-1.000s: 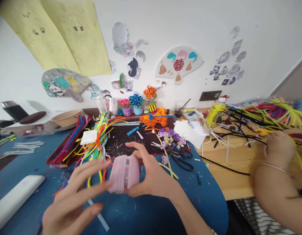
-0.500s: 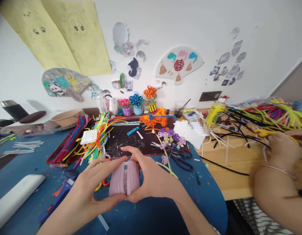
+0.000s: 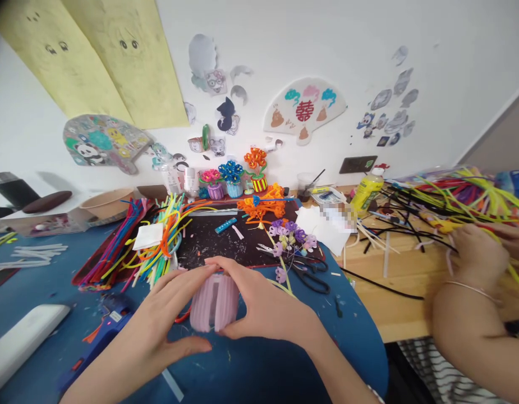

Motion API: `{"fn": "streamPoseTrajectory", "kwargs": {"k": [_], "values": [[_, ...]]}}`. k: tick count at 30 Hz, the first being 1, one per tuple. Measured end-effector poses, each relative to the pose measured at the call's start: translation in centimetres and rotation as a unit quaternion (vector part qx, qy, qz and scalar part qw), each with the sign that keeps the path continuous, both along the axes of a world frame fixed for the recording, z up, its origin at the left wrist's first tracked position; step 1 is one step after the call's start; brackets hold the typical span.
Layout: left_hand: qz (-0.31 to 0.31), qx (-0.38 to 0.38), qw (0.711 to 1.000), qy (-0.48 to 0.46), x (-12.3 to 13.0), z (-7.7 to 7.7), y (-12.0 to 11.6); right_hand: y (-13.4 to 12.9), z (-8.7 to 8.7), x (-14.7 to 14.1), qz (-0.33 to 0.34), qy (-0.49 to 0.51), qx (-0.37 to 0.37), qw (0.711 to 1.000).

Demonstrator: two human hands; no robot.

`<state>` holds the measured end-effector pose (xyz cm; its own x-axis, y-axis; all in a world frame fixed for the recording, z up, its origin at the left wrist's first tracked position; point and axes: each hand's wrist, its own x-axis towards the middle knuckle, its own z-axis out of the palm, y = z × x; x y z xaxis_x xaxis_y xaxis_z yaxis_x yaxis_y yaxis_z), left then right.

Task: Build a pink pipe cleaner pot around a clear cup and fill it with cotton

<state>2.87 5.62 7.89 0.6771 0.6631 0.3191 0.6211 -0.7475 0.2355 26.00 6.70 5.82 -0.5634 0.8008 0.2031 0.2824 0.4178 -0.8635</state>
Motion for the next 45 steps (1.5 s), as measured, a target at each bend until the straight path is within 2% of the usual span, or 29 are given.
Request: {"fn": "streamPoseTrajectory", "kwargs": {"k": [4, 9, 11, 14, 16, 21, 24, 27, 29, 32, 34, 36, 39, 41, 43, 45], "values": [[0.032, -0.018, 0.999, -0.027, 0.2, -2.0, 1.0, 0.6, -1.2, -0.1, -0.009, -0.033, 0.044, 0.998], [0.002, 0.011, 1.0, -0.026, 0.7, -3.2, 2.2, 0.5, -2.8, 0.6, 0.012, -0.065, 0.076, 0.995], [0.007, 0.033, 0.999, -0.003, 0.5, -3.3, 2.8, 0.5, -3.4, 1.3, -0.032, -0.055, 0.072, 0.995], [0.068, 0.108, 0.99, 0.06, 0.1, -3.5, 4.2, 1.6, -4.3, 2.0, -0.184, -0.077, 0.071, 0.977], [0.112, 0.136, 0.98, 0.088, 0.2, -3.9, 5.4, 3.4, -4.8, 1.9, -0.243, -0.152, 0.074, 0.955], [0.153, 0.156, 0.966, 0.138, 0.9, -4.8, 7.4, 9.9, -5.8, -0.5, -0.287, -0.224, 0.051, 0.93], [0.163, 0.186, 0.957, 0.149, 0.4, -4.8, 6.5, 13.7, -6.3, -2.4, -0.323, -0.253, 0.023, 0.912], [0.166, 0.248, 0.943, 0.146, -1.0, -4.2, 4.3, 15.9, -6.5, -4.0, -0.335, -0.247, -0.003, 0.909], [0.16, 0.258, 0.944, 0.125, -1.8, -3.7, 2.9, 16.3, -6.5, -4.7, -0.33, -0.218, -0.021, 0.918], [0.168, 0.232, 0.956, 0.056, -2.2, -3.5, 1.3, 15.4, -6.6, -4.9, -0.327, -0.134, -0.053, 0.934], [0.177, 0.186, 0.966, -0.016, -1.7, -3.8, 0.7, 14.2, -6.5, -4.7, -0.33, -0.049, -0.074, 0.94], [0.176, 0.104, 0.974, -0.099, -0.4, -4.6, 0.0, 13.0, -6.1, -4.2, -0.338, 0.055, -0.098, 0.935], [0.141, -0.081, 0.966, -0.201, 2.8, -6.5, -1.9, 12.2, -5.0, -3.2, -0.347, 0.22, -0.134, 0.902], [0.066, -0.175, 0.959, -0.213, 5.1, -8.0, -3.6, 12.3, -4.3, -2.6, -0.35, 0.314, -0.159, 0.868], [0.003, -0.208, 0.955, -0.211, 6.8, -9.4, -5.3, 12.6, -3.9, -2.4, -0.352, 0.39, -0.188, 0.83], [-0.026, -0.183, 0.957, -0.224, 7.7, -10.5, -6.6, 12.7, -4.0, -2.7, -0.354, 0.449, -0.22, 0.79]]}}
